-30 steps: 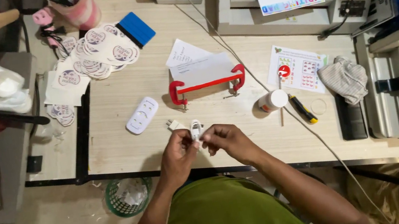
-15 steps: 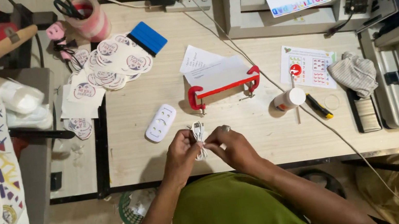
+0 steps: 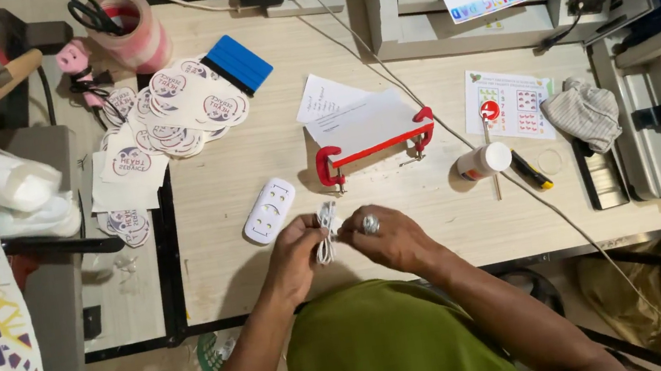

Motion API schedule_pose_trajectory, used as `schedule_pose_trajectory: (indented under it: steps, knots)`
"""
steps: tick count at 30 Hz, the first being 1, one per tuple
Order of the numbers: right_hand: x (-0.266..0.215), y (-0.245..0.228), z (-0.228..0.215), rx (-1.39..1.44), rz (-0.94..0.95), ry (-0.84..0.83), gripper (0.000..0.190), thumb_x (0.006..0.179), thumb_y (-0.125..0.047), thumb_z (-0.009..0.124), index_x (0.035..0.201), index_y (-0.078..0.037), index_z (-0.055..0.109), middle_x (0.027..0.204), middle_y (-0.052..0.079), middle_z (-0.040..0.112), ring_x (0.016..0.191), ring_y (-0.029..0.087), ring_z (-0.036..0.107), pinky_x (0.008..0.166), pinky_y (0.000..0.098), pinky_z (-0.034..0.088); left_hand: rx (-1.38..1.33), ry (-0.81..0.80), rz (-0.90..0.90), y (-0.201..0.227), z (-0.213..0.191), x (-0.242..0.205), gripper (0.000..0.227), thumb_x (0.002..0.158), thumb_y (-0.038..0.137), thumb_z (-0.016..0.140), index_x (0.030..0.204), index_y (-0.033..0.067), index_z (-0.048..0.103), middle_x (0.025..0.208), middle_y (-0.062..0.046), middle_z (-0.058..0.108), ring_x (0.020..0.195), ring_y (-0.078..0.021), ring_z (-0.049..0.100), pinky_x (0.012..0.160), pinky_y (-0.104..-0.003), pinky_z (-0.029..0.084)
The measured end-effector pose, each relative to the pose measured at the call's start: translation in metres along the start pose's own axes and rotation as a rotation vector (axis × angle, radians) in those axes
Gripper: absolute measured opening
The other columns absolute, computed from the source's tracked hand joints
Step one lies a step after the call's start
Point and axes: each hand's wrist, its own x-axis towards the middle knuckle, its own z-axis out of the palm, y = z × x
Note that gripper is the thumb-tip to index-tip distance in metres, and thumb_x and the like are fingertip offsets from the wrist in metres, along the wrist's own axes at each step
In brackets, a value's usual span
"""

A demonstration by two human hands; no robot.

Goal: The person plugs a white power adapter into a power strip and connects it to a handheld UV curing lamp. They then hold the lamp over a red clamp on the table, activating the purple light to cure an object secured within the clamp.

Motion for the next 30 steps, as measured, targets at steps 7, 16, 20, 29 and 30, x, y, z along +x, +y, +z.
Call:
schedule_pose_trajectory:
  steps: [7, 16, 20, 29, 30]
  knots:
    - [-0.006, 0.025, 0.026, 0.898, 0.806, 0.009, 0.013, 0.098, -0.014, 0.069, 0.098, -0.001, 0.070, 0.087, 0.007, 0.069, 0.078, 0.016, 0.064, 0.071, 0.0302, 0.054, 0.543, -0.038, 0.464, 0.040, 0.028, -0.019, 0.017, 0.098, 0.012, 0.066, 0.110, 0.0035, 0.058, 0.091, -0.001, 0.062, 0.081, -0.0077, 0.058, 0.074, -0.024, 0.050]
    - [0.006, 0.012, 0.011, 0.036, 0.117, -0.001, 0.010, 0.095, -0.010, 0.069, 0.101, -0.003, 0.070, 0.095, 0.008, 0.069, 0.087, 0.020, 0.065, 0.075, 0.0318, 0.053, 0.098, -0.002, 0.041, 0.015, 0.006, 0.003, 0.017, 0.096, 0.010, 0.067, 0.109, 0.0007, 0.060, 0.085, -0.003, 0.062, 0.070, -0.0107, 0.055, 0.061, -0.027, 0.043]
    - [0.014, 0.008, 0.013, 0.346, 0.495, 0.061, 0.015, 0.097, -0.016, 0.067, 0.104, -0.004, 0.067, 0.094, 0.007, 0.070, 0.084, 0.016, 0.066, 0.075, 0.0315, 0.055, 0.083, -0.046, 0.193, 0.031, 0.017, -0.005, 0.018, 0.098, 0.008, 0.067, 0.112, 0.0007, 0.058, 0.093, -0.005, 0.061, 0.080, -0.0100, 0.056, 0.070, -0.027, 0.047]
    - [0.005, 0.010, 0.018, 0.728, 0.672, 0.055, 0.015, 0.098, -0.013, 0.069, 0.101, 0.002, 0.068, 0.090, 0.007, 0.070, 0.080, 0.015, 0.068, 0.073, 0.0338, 0.057, 0.224, -0.039, 0.222, 0.037, 0.023, -0.012, 0.021, 0.095, 0.007, 0.066, 0.112, 0.0006, 0.056, 0.092, -0.004, 0.064, 0.080, -0.0097, 0.059, 0.071, -0.026, 0.049]
    - [0.010, 0.003, 0.014, 0.727, 0.672, 0.057, 0.015, 0.098, -0.013, 0.069, 0.101, 0.002, 0.068, 0.090, 0.007, 0.070, 0.080, 0.015, 0.068, 0.073, 0.0338, 0.057, 0.225, -0.042, 0.222, 0.030, 0.014, -0.007, 0.021, 0.095, 0.007, 0.066, 0.112, 0.0006, 0.056, 0.092, -0.004, 0.064, 0.080, -0.0097, 0.059, 0.071, -0.026, 0.049]
